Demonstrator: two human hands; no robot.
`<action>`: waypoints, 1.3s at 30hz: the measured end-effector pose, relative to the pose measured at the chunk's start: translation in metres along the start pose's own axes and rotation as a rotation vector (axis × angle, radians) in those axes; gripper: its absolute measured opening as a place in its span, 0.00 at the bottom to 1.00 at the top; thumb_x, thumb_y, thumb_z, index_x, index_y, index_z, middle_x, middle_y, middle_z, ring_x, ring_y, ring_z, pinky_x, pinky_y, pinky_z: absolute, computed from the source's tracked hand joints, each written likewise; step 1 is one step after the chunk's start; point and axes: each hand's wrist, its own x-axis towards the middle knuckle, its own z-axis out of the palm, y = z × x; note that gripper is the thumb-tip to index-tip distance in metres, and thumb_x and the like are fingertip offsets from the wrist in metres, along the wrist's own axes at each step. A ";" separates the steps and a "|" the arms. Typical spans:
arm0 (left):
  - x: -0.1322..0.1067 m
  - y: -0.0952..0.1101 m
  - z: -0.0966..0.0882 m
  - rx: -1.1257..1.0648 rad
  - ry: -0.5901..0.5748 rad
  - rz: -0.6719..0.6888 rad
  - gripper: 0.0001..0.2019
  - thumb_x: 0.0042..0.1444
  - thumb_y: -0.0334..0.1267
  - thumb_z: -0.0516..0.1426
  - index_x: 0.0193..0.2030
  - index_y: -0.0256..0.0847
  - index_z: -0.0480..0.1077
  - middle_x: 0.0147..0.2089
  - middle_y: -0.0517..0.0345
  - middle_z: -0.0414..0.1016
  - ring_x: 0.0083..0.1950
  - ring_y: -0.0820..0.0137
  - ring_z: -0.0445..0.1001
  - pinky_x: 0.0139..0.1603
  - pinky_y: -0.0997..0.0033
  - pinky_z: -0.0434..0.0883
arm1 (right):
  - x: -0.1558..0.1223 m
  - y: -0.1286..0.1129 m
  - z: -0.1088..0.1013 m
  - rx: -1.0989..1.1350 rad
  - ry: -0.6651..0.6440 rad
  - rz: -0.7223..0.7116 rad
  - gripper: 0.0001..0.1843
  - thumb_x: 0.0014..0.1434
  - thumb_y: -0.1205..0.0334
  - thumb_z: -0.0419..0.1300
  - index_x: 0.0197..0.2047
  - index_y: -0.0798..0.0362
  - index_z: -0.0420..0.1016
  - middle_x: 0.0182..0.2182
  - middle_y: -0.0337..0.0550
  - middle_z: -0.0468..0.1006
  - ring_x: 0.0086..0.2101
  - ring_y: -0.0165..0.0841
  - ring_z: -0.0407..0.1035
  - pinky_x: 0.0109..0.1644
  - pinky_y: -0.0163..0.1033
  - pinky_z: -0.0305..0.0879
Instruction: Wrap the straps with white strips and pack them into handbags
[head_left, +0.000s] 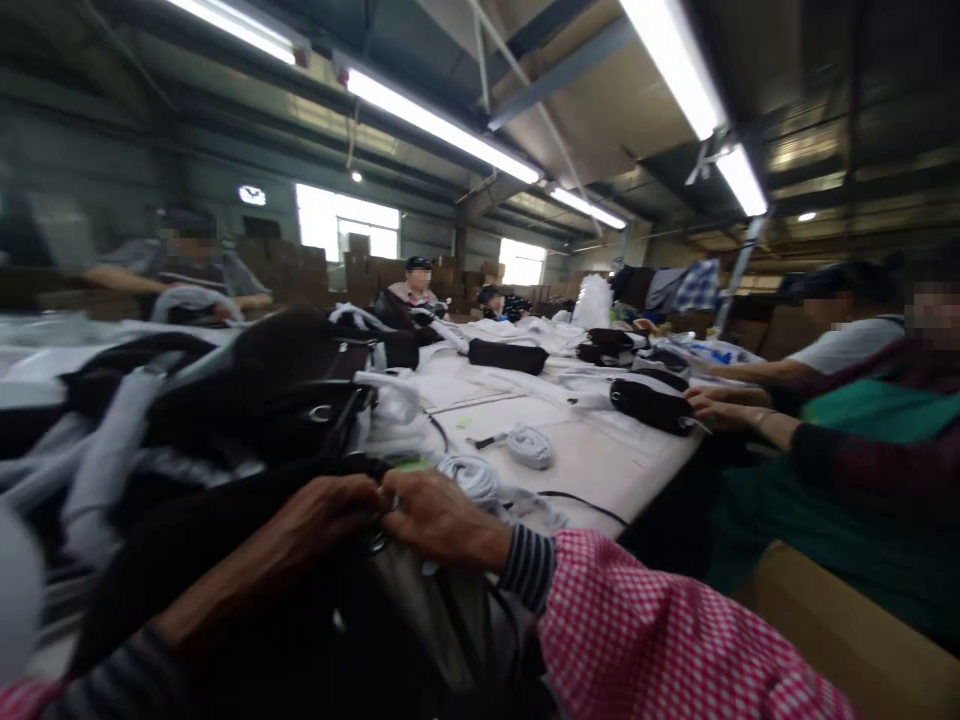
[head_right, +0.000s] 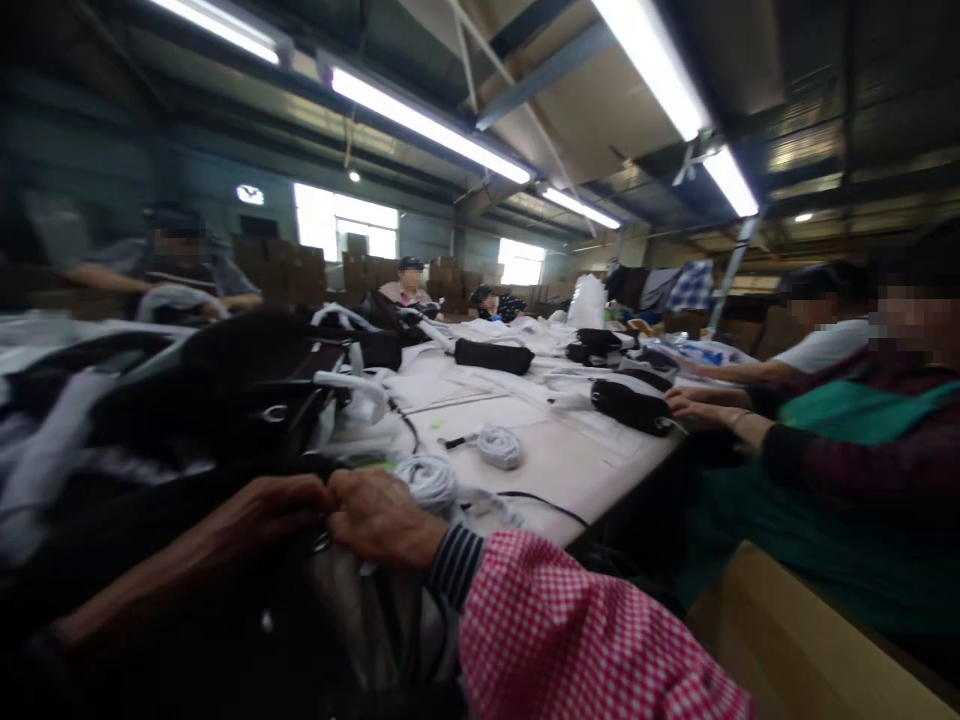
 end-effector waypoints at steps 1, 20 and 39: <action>-0.001 0.004 -0.001 -0.007 -0.021 0.025 0.12 0.61 0.46 0.58 0.37 0.43 0.80 0.38 0.57 0.82 0.41 0.62 0.79 0.44 0.70 0.71 | 0.000 -0.001 -0.001 -0.009 -0.006 0.012 0.06 0.58 0.67 0.60 0.41 0.53 0.72 0.31 0.37 0.73 0.35 0.33 0.69 0.38 0.35 0.57; 0.018 0.003 -0.009 0.150 -0.201 0.102 0.05 0.60 0.37 0.58 0.38 0.41 0.76 0.36 0.57 0.78 0.38 0.63 0.74 0.39 0.69 0.63 | 0.004 -0.004 -0.001 0.030 0.008 -0.015 0.05 0.56 0.71 0.61 0.37 0.54 0.73 0.30 0.40 0.76 0.31 0.33 0.69 0.35 0.36 0.58; -0.002 0.034 -0.004 -0.874 0.082 -0.174 0.13 0.63 0.45 0.61 0.40 0.39 0.66 0.36 0.55 0.80 0.32 0.71 0.77 0.32 0.75 0.71 | -0.020 0.000 -0.013 1.130 -0.126 0.171 0.10 0.52 0.65 0.67 0.39 0.57 0.83 0.32 0.45 0.84 0.23 0.27 0.74 0.20 0.26 0.58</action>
